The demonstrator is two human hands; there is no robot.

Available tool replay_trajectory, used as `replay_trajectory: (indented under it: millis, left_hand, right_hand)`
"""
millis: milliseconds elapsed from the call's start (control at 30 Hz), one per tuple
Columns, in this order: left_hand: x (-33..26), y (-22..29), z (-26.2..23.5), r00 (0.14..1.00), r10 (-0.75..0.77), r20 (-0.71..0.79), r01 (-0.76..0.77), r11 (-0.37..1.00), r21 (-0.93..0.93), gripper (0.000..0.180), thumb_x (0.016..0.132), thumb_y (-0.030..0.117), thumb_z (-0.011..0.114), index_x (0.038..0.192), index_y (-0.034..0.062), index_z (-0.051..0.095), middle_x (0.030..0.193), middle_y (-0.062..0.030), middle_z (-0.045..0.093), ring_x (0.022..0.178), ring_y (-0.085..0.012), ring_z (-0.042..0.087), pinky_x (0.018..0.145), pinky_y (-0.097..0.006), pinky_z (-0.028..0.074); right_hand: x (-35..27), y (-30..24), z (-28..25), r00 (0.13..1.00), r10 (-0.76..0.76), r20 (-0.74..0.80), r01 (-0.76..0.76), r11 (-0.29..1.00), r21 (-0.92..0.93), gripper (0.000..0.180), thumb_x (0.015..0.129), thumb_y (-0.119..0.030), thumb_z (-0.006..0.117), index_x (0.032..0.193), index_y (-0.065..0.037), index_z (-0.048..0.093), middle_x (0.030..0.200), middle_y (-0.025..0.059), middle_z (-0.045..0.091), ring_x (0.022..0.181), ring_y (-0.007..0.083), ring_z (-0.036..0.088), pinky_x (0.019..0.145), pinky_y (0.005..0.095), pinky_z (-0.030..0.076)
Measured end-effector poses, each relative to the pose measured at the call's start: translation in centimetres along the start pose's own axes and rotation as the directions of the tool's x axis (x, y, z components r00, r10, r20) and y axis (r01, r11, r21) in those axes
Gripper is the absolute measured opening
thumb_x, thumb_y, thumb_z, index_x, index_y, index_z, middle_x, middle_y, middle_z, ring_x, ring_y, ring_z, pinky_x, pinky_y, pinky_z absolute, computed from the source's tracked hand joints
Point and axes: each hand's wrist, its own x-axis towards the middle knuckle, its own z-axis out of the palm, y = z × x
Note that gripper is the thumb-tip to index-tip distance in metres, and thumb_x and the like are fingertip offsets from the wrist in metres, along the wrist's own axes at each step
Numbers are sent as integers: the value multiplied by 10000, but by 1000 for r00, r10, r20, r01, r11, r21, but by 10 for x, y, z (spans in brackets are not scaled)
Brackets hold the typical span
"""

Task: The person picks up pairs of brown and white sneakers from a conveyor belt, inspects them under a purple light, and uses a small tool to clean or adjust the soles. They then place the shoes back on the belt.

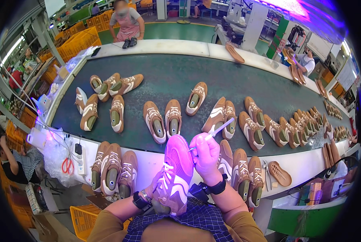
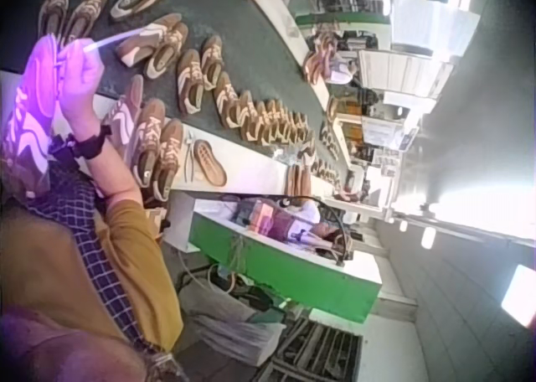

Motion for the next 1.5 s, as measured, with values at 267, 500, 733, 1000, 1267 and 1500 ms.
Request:
replay_trajectory:
  millis: [267, 500, 733, 1000, 1267, 1500]
  left_hand:
    - [4, -6, 13, 961, -158, 227, 249, 854, -457, 95, 887, 184, 515, 971, 139, 521, 774, 58, 514, 670, -16, 527, 538, -165, 453]
    - [1, -10, 27, 995, -98, 31, 103, 968, -229, 101, 874, 193, 532, 955, 135, 520, 784, 59, 511, 690, -26, 524, 554, -166, 445]
    - [0, -2, -7, 997, -82, 7, 82, 984, -160, 423, 877, 390, 414, 1131, 52, 441, 959, -150, 527, 850, -262, 544, 705, -357, 457]
    - [5, 0, -10, 973, -171, 153, 207, 942, -265, 250, 861, 284, 490, 1017, 89, 479, 865, -48, 506, 758, -137, 517, 598, -247, 419]
    - [-3, -8, 18, 999, -37, -14, 39, 968, 248, 551, 879, 478, 375, 1208, 36, 403, 1063, -201, 533, 974, -335, 550, 838, -434, 454]
    - [-5, -17, 35, 996, -78, 46, 65, 968, 241, 428, 886, 415, 410, 1151, 81, 444, 1044, -125, 534, 999, -281, 540, 893, -428, 417]
  right_hand:
    - [0, -1, 0, 1000, -7, -4, 7, 998, 60, 221, 924, -165, 442, 789, -22, 543, 584, -32, 468, 460, -3, 382, 425, 154, 295]
    - [1, -4, 3, 1000, -1, -1, 1, 999, 48, 217, 924, -170, 444, 802, -18, 540, 585, -29, 473, 454, -1, 381, 419, 154, 290]
    - [-5, -1, -2, 1000, 8, -4, -8, 1000, 0, 223, 922, -176, 444, 797, -20, 541, 565, -31, 465, 437, -2, 376, 410, 157, 284]
    - [-3, -6, 3, 1000, 3, -7, -3, 999, 48, 223, 922, -178, 445, 796, -21, 541, 566, -30, 467, 436, -1, 380, 405, 154, 282]
    - [-9, -3, -2, 1000, 9, -16, -9, 1000, 9, 227, 921, -176, 448, 784, -23, 545, 566, -30, 469, 447, 3, 391, 411, 157, 288]
    - [-13, 0, -4, 999, 1, -36, -3, 999, -48, 254, 911, -221, 446, 751, -37, 518, 553, -21, 449, 418, 18, 365, 392, 160, 285]
